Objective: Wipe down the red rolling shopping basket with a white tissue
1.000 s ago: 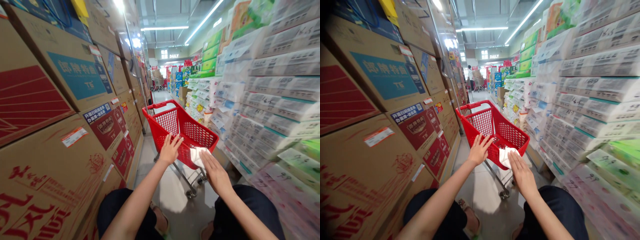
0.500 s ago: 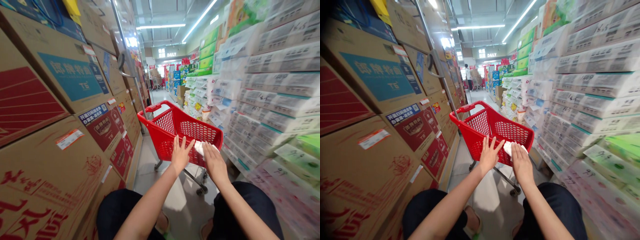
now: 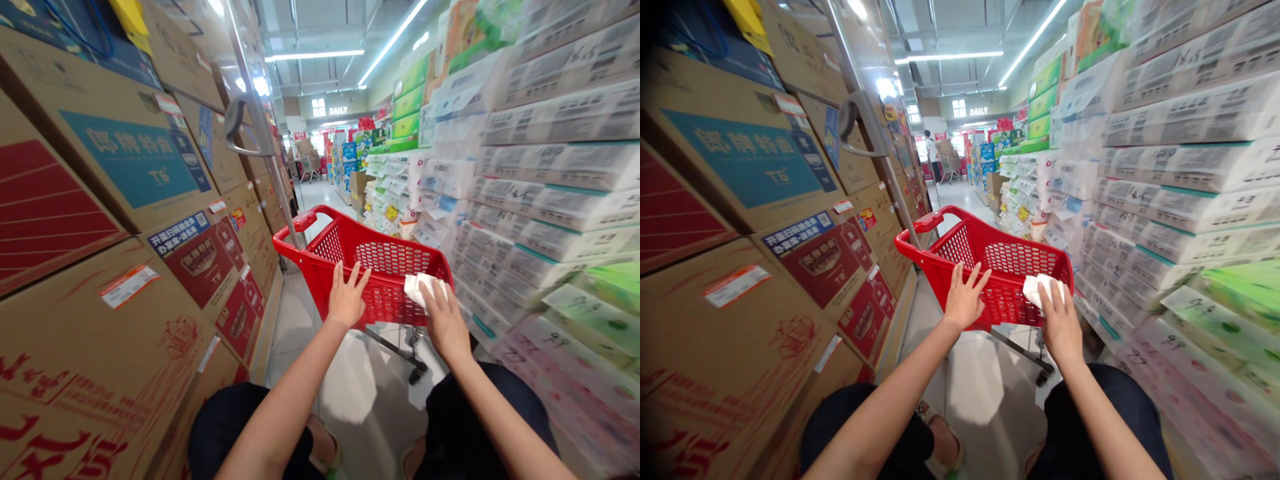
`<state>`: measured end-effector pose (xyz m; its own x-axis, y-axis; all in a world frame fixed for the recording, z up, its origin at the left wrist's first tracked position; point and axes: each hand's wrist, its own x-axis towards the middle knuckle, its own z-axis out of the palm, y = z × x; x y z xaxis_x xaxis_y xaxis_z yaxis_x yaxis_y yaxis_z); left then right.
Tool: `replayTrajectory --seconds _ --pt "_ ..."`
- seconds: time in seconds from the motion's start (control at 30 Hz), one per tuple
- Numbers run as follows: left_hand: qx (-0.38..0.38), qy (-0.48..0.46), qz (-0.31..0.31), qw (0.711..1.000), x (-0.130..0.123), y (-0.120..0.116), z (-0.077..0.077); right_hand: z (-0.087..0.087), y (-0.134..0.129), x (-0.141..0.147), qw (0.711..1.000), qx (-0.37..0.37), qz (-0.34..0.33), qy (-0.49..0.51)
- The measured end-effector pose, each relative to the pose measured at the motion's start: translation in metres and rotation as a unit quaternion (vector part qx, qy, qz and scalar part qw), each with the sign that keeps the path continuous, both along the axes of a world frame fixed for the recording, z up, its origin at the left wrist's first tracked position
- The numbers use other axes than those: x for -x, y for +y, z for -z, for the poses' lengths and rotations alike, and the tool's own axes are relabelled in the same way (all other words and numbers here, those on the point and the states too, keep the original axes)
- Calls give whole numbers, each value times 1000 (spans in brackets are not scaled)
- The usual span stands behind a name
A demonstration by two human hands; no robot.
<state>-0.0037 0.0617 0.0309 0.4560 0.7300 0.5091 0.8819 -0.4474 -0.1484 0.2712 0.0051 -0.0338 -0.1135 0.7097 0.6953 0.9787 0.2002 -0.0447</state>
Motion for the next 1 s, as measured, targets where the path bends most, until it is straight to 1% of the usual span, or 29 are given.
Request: replayTrajectory --seconds 0.13,0.2,0.27,0.3,0.37,0.43,0.5,0.57,0.63,0.67,0.73,0.83,0.9,0.93,1.0 --pt "15 6 1 1000 -20 -8 2 -10 14 47 999 -8 -32 -36" --pt "14 16 6 1000 -23 -11 0 -17 18 70 998 -6 -51 -39" --pt "10 23 15 1000 -18 -13 -3 -23 19 79 997 -1 -64 -42" --pt "8 24 20 999 -13 -13 -5 -24 19 76 996 1 -71 -45" --pt "4 25 32 999 1 -12 -10 -25 17 58 995 7 -80 -52" --pt "-9 16 29 999 16 -9 -15 -22 16 28 996 10 -74 -51" --pt "-24 -1 9 1000 27 -7 -19 -18 18 -4 998 10 -47 -40" --pt "-30 -14 -9 999 29 -6 -20 -14 22 -25 999 11 -17 -29" --pt "-25 -20 -17 999 23 -6 -19 -13 27 -30 1000 7 5 -21" --pt "-22 -24 -19 999 18 -7 -19 -14 29 -25 1000 4 8 -18" --pt "-16 -29 -20 999 6 -10 -19 -20 34 -1 1000 -3 -9 -14" --pt "-15 -31 -15 999 -6 -15 -20 -35 38 55 997 -12 -70 -7" --pt "-21 -32 -12 999 -8 -17 -21 -45 38 90 994 -11 -109 1" --pt "-23 -30 -8 999 -7 -18 -21 -50 38 102 992 -7 -123 6" --pt "-24 -20 2 1000 -1 -19 -23 -55 38 113 989 -1 -148 8"
